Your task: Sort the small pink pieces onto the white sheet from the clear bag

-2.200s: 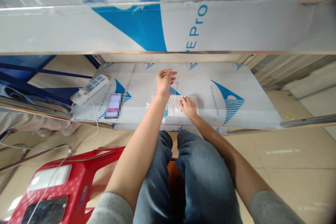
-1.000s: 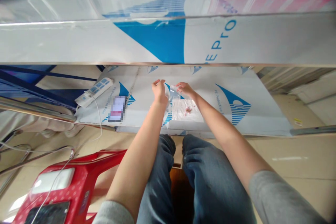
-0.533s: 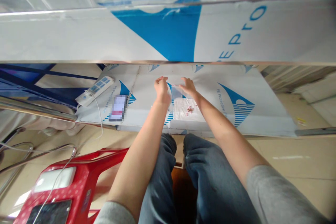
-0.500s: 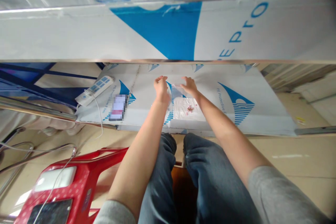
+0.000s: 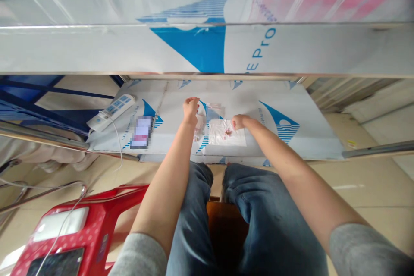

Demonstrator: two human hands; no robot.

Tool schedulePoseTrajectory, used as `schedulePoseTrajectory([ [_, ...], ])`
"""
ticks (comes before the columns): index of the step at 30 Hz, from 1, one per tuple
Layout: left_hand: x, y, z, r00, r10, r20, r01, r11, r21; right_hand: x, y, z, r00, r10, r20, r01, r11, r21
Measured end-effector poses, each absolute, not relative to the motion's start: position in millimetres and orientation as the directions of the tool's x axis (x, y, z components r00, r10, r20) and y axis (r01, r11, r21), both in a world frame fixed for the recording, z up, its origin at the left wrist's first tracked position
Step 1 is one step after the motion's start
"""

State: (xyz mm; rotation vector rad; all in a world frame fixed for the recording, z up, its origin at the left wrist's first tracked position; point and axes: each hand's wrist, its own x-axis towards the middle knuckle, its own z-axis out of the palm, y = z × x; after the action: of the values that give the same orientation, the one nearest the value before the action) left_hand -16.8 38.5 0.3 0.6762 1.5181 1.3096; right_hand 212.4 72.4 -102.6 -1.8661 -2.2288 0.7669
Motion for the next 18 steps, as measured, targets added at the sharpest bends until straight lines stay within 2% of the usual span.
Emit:
schedulePoseTrajectory([
  [2,-15,39,0,-0.353,0.881,-0.314,-0.195,0.259,0.946,210,69,-99,-0.316,0.860,-0.401,0.930,0.196,-0.311],
  [3,-14,40,0,-0.347,0.883,-0.316,-0.201,0.259,0.945,209,68,-98,-0.340,0.823,-0.455,0.933,0.235,-0.274],
  [10,-10,43,1,-0.317,0.890,-0.327,-0.218,0.267,0.939,203,66,-90,-0.394,0.758,-0.521,0.917,0.283,-0.282],
  [12,-8,43,3,-0.312,0.890,-0.333,-0.223,0.273,0.936,199,67,-84,-0.397,0.788,-0.472,0.916,0.303,-0.264],
  [15,-5,42,7,-0.300,0.891,-0.340,-0.240,0.274,0.931,188,68,-78,-0.419,0.859,-0.293,0.900,0.352,-0.256],
  [18,-3,41,10,-0.281,0.902,-0.328,-0.255,0.259,0.932,177,65,-80,-0.514,0.847,-0.138,0.848,0.476,-0.232],
])
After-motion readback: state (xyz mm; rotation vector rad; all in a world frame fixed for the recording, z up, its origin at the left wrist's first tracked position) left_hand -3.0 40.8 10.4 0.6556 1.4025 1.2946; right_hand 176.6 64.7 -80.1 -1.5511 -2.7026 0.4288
